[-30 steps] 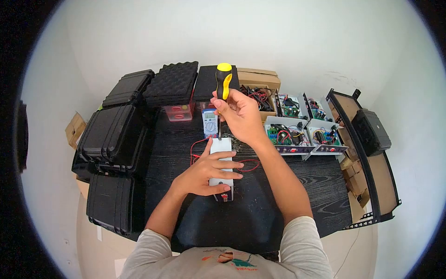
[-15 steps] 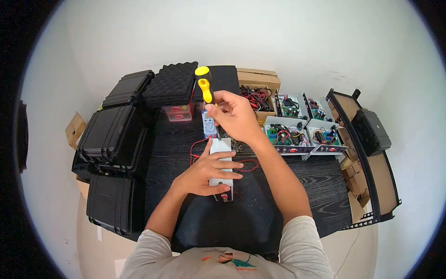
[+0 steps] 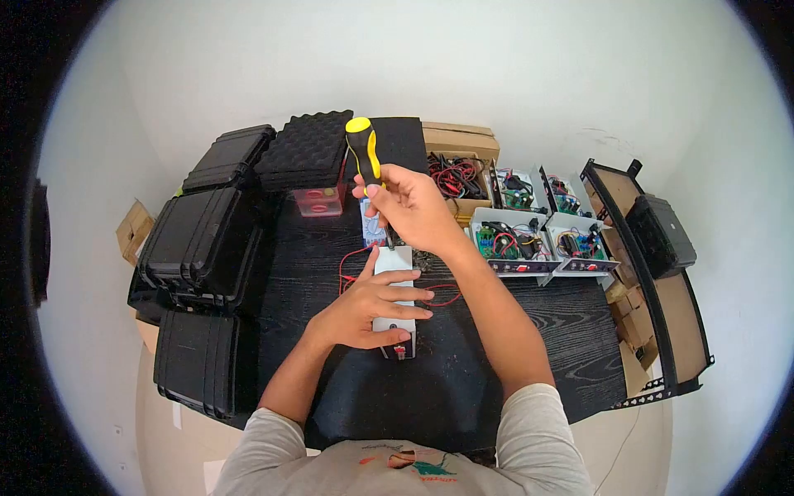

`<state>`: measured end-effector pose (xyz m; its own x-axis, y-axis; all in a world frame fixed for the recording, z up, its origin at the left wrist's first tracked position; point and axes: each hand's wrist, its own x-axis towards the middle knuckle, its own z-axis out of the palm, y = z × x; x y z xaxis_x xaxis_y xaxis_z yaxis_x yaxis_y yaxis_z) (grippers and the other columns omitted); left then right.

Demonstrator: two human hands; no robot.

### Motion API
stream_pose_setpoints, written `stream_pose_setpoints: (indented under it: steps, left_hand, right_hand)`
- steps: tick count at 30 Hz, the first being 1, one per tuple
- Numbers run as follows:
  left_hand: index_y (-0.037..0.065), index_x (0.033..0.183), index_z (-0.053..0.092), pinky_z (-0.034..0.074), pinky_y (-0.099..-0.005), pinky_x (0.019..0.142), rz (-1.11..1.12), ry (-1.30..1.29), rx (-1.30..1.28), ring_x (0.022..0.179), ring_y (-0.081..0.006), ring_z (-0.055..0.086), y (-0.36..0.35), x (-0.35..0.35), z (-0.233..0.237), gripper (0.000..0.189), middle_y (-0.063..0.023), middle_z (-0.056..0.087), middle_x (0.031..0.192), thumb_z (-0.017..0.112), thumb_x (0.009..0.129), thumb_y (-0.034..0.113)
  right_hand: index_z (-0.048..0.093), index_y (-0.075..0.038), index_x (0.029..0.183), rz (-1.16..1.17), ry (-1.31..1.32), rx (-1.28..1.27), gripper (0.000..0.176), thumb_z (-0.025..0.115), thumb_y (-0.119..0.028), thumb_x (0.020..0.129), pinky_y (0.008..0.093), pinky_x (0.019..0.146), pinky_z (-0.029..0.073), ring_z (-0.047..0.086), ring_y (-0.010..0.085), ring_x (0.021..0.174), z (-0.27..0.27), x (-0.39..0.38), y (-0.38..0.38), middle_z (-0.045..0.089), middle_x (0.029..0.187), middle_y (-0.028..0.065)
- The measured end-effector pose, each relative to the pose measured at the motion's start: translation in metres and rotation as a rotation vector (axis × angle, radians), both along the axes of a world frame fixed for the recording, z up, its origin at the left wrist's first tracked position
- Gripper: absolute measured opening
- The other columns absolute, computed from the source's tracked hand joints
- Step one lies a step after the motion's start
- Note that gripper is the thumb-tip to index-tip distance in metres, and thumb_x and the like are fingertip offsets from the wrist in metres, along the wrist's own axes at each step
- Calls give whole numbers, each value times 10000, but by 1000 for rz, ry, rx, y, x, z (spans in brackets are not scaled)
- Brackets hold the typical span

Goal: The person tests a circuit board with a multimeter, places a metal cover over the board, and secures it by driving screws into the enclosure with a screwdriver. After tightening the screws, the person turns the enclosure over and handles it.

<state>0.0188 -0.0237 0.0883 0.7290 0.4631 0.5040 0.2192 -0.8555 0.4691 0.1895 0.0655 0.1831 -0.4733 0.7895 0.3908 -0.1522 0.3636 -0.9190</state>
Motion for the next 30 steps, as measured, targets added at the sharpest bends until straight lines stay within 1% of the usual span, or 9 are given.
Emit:
stream_pose_setpoints:
  steps: [3,6,9,12,15,22,25,28,30]
  left_hand:
    - [276,1284,786,11,-768,1236,2,8,20,1466,-312,521,0,-1,1,422,14,698,1422,823,863,288]
    - [282,1300,777,31,-788,1226,-2,8,28,1462,-306,525,0,-1,1,423,6,697,1418,820,880,310]
    - [283,1299,777,25,-788,1226,3,13,32,1462,-303,525,0,-1,1,424,8,695,1420,821,878,310]
    - [271,1257,800,-25,-750,1247,9,4,4,1464,-320,523,-1,0,0,404,20,697,1429,827,854,272]
    - [264,1238,811,-50,-731,1258,8,-4,-9,1465,-330,522,-1,0,0,395,25,697,1434,830,843,256]
    - [254,1239,810,-53,-730,1258,6,11,-19,1470,-329,515,-1,0,1,394,27,694,1439,826,846,253]
    - [252,1239,810,-54,-729,1258,4,10,-26,1472,-329,513,-1,0,1,393,27,694,1439,821,846,250]
    - [255,1240,810,-53,-724,1260,-3,-4,-27,1474,-334,511,-1,0,1,400,27,695,1438,821,841,245]
    - [264,1263,795,-8,-770,1237,-2,1,2,1470,-315,514,0,-1,1,405,21,696,1424,820,859,274]
  right_hand:
    - [589,-9,1238,-82,21,22,377,817,-120,959,256,656,573,674,47,826,1,-2,-4,743,982,45]
    - [589,-35,1203,-154,32,145,334,806,-132,968,223,632,559,713,57,845,-6,-8,-3,764,1066,80]
    - [589,-38,1190,-249,-92,77,316,797,-146,978,222,651,556,705,53,862,0,-14,-11,759,1097,86]
    - [588,-5,1209,-88,72,116,314,772,-156,1003,240,679,553,651,30,839,-11,-14,-1,743,1021,57]
    - [591,-8,1221,42,10,-7,281,731,-164,1033,229,703,545,644,26,847,0,1,-5,744,1045,59]
    - [555,-4,1126,-275,117,135,285,787,-49,967,225,684,565,695,79,843,-15,-14,-6,735,1062,67]
    - [566,1,1115,-274,174,179,293,804,-47,952,226,688,562,699,71,847,-18,-20,0,736,1032,66]
    - [553,-36,1100,-154,55,38,292,800,-24,945,221,627,553,700,79,849,-10,-9,-2,718,1033,64]
    - [556,-32,1097,-131,61,66,291,804,-33,945,225,636,553,696,77,851,-10,-6,-3,714,1018,56]
